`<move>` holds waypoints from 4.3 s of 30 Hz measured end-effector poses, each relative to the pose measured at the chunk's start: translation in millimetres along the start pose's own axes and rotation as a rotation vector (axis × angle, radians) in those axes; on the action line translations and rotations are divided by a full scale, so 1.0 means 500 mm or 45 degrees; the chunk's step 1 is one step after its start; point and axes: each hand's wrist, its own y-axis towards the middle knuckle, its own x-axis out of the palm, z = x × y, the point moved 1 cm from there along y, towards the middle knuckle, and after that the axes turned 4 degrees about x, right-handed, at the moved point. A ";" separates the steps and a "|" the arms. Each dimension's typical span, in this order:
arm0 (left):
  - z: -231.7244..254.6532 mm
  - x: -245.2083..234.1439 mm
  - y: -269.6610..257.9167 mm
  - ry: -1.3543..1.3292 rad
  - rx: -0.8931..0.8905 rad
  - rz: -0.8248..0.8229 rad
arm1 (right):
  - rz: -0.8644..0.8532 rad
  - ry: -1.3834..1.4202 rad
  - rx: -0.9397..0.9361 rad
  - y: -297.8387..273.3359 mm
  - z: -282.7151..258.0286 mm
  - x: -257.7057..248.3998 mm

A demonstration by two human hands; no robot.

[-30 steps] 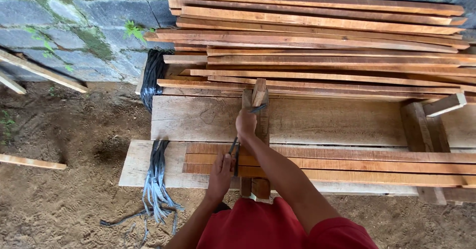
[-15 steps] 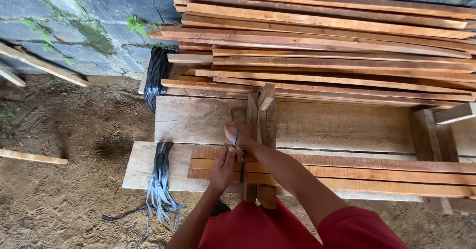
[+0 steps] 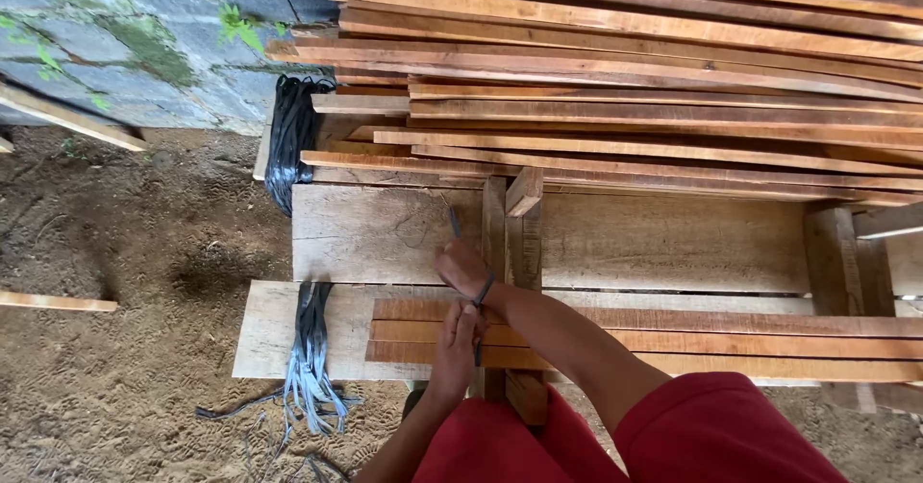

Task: Bundling thin strips of wood together using plastic ties and a knife.

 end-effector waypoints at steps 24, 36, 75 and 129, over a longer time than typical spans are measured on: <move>-0.023 -0.053 -0.079 0.200 -0.068 0.100 | 0.503 -0.758 -0.443 -0.016 0.103 0.148; -0.066 -0.054 -0.006 0.455 0.531 0.170 | 0.045 -0.600 0.044 -0.045 0.021 0.084; 0.033 0.012 -0.051 0.893 0.462 0.264 | 0.385 1.740 0.979 -0.150 -0.059 -0.164; -0.014 -0.015 -0.043 0.953 0.810 -0.288 | 0.079 -0.131 0.175 -0.052 -0.085 -0.006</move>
